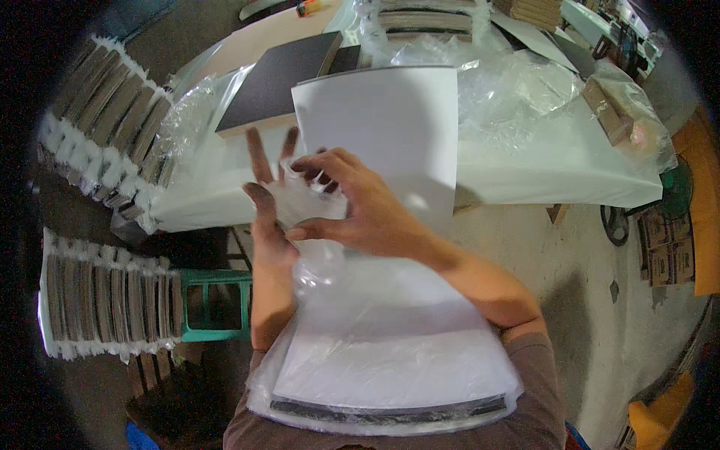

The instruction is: The person wraps individual dark rectangular boards in plastic protective sheets by hand.

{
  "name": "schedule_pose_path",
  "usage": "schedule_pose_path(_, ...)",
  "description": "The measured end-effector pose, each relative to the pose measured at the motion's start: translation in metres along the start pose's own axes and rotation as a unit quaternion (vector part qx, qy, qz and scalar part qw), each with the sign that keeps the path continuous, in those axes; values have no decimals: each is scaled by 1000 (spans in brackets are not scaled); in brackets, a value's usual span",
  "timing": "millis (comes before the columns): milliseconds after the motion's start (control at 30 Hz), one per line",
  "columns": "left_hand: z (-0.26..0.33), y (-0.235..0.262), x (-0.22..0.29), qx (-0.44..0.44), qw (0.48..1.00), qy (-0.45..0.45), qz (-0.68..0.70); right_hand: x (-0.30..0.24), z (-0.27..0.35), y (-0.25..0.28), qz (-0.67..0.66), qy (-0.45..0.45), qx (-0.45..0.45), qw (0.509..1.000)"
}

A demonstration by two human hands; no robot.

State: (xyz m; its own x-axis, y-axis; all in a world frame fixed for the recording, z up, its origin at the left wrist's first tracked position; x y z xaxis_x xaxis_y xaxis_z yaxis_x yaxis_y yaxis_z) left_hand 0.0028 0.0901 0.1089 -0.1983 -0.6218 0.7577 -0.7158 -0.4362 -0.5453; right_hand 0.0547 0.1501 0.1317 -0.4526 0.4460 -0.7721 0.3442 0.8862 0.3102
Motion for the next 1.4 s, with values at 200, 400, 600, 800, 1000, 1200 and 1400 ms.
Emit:
schedule_pose_path(200,8,52,-13,-165,942,65,285,50,14,34,-318,-175,126,923)
schedule_pose_path(400,7,-37,23,5,859,-126,-496,32,11,56,-112,-66,179,975)
schedule_pose_path(600,-15,-2,-13,43,970,44,-235,34,11,56,-173,-149,151,962)
schedule_pose_path(800,-21,-3,-10,77,939,-17,-334,32,11,75,-163,-123,215,955)
schedule_pose_path(1000,-11,2,-29,90,952,46,-289,37,10,72,-165,-171,184,954)
schedule_pose_path(1200,-7,-1,-37,58,961,60,-262,46,18,69,-49,-140,183,972)
schedule_pose_path(1400,-3,18,-38,106,981,28,-162,51,27,55,-191,-183,127,956)
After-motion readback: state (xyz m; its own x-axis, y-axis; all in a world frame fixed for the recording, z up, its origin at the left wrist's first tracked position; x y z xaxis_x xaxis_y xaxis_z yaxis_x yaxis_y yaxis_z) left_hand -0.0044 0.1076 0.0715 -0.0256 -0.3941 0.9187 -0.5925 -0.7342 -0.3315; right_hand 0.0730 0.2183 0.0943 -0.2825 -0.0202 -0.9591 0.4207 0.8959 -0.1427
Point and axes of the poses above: each hand's wrist, its own z-axis away from the middle knuckle, its own y-axis out of the back of the hand, x = y × z, the point moved 10 cm from there along -z, towards the middle knuckle, and after that the axes turned 4 degrees about z, right-handed, at the moved point
